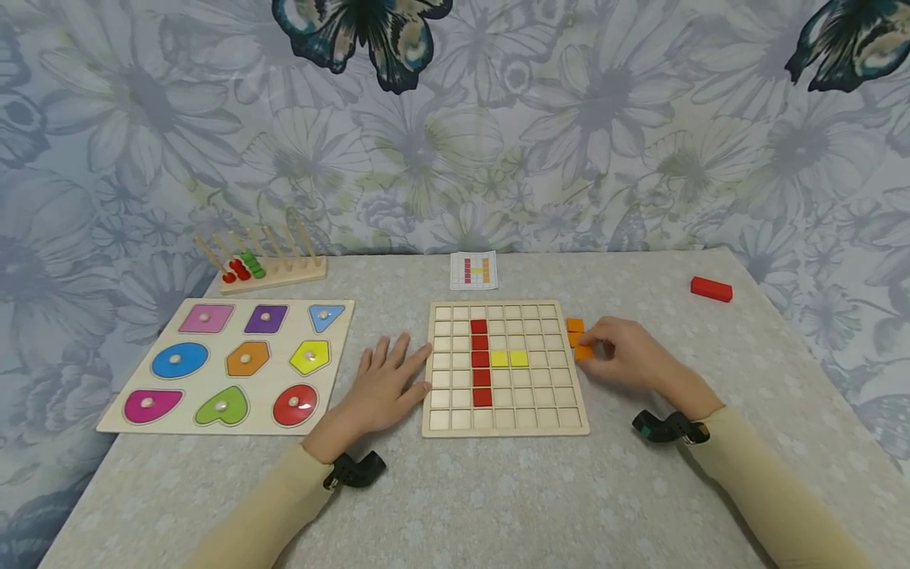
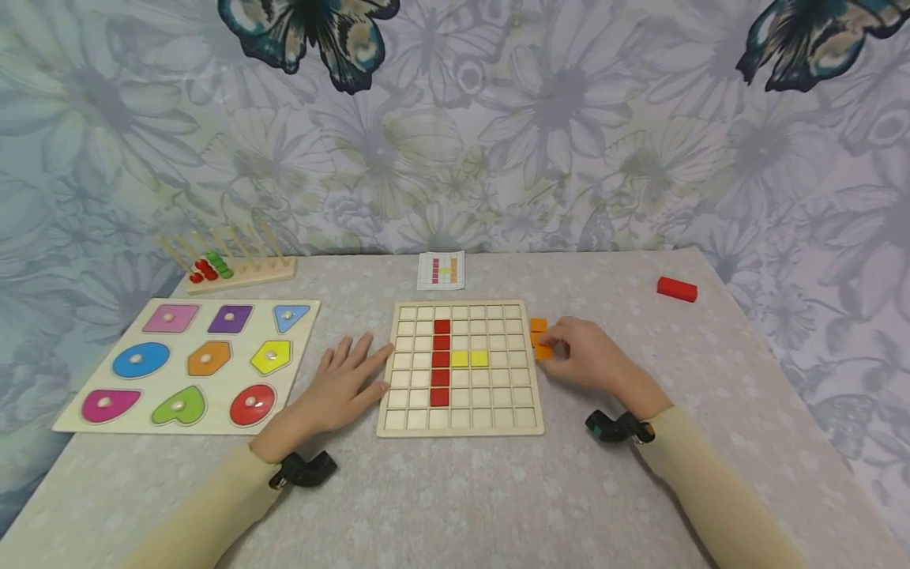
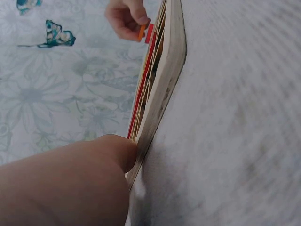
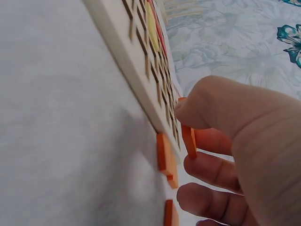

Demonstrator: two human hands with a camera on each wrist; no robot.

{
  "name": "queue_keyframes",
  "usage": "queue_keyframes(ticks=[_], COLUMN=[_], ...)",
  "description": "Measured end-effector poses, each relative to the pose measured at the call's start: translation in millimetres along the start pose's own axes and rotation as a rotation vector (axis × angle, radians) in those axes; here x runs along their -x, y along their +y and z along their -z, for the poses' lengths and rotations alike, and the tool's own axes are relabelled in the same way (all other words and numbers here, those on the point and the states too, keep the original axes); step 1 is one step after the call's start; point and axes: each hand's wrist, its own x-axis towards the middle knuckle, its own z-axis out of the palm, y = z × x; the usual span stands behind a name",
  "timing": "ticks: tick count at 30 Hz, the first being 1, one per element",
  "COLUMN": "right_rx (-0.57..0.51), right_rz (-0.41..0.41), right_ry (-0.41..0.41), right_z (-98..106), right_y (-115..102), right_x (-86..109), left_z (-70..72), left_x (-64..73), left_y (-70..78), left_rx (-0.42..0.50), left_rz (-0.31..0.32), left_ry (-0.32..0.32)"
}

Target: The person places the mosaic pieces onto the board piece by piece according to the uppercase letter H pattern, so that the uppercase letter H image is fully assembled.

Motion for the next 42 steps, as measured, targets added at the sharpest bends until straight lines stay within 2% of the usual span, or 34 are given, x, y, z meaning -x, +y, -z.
queue_keyframes(ticks=[10, 20, 32, 42], right_rx=[-0.024, -0.038, -0.059, -0.054], right_rz=[0.001, -0.028, -0.008, 0.000], right_ry=[-0.018, -0.067, -0.095, -0.090], right_z=[-2, -5, -7, -9], right_y=[1, 3, -1, -2], right_x=[-33.3, -53.1, -69.2, -73.5], left_z=[2.3, 0.9, 0.7, 1.6], left_x=[0.2, 0.1, 0.5, 0.4], left_y=[2.5, 1.7, 0.0, 1.3], left_rx=[0.008, 0.010, 0.000, 0.003], left_rz=[-0.007, 0.000, 0.005, 0.010], left_ry=[0.006, -0.005, -0.005, -0.005])
